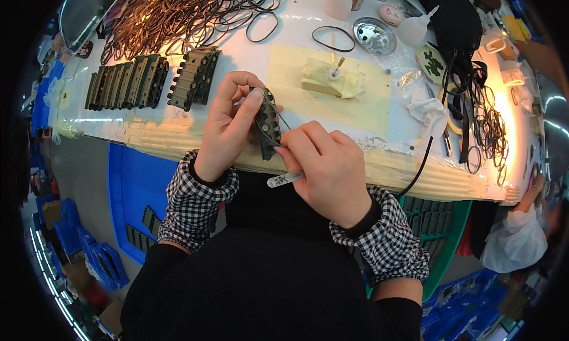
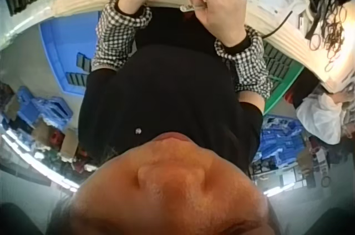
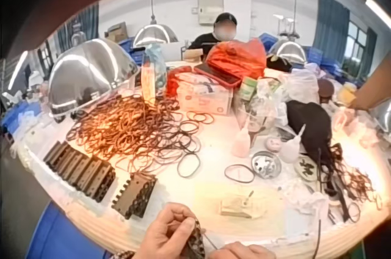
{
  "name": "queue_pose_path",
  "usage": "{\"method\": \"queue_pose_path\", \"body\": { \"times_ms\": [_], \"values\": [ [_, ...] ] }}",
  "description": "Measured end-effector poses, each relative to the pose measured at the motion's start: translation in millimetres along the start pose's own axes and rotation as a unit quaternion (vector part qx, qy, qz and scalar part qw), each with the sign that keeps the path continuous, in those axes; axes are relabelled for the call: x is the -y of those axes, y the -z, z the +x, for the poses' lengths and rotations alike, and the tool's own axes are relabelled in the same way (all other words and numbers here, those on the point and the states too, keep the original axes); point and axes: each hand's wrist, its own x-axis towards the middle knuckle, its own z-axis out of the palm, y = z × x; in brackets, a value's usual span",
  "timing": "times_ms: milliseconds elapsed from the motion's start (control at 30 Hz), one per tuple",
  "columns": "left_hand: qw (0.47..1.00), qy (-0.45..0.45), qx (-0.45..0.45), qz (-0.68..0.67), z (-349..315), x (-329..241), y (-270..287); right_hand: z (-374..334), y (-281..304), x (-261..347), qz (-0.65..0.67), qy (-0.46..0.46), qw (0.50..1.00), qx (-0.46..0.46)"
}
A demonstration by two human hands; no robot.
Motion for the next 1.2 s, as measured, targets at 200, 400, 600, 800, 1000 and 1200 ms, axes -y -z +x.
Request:
{"method": "queue_pose_path", "body": {
  "times_ms": [200, 400, 600, 800, 1000, 1200],
  "values": [
    [1.000, -0.021, -0.009, -0.004, 2, 4, -1, -15, -12, 13, 0.023, -0.020, 0.997, -0.074],
    [1.000, -0.012, -0.015, 0.000, 1, 6, 1, -8, -12, 15, 0.130, -0.078, 0.985, -0.088],
    [1.000, -0.009, -0.029, -0.004, 1, 8, 1, 1, 1, 13, 0.192, -0.141, 0.971, 0.013],
    [0.997, -0.038, -0.049, -0.050, 2, 10, -5, 4, 1, 8, 0.226, -0.141, 0.963, 0.049],
    [0.999, -0.020, -0.037, -0.015, 0, 9, -2, -2, -2, 14, 0.155, -0.094, 0.982, 0.044],
    [0.999, -0.015, -0.034, -0.014, 1, 8, -3, -14, -12, 21, 0.037, -0.017, 0.999, -0.019]
  ]
}}
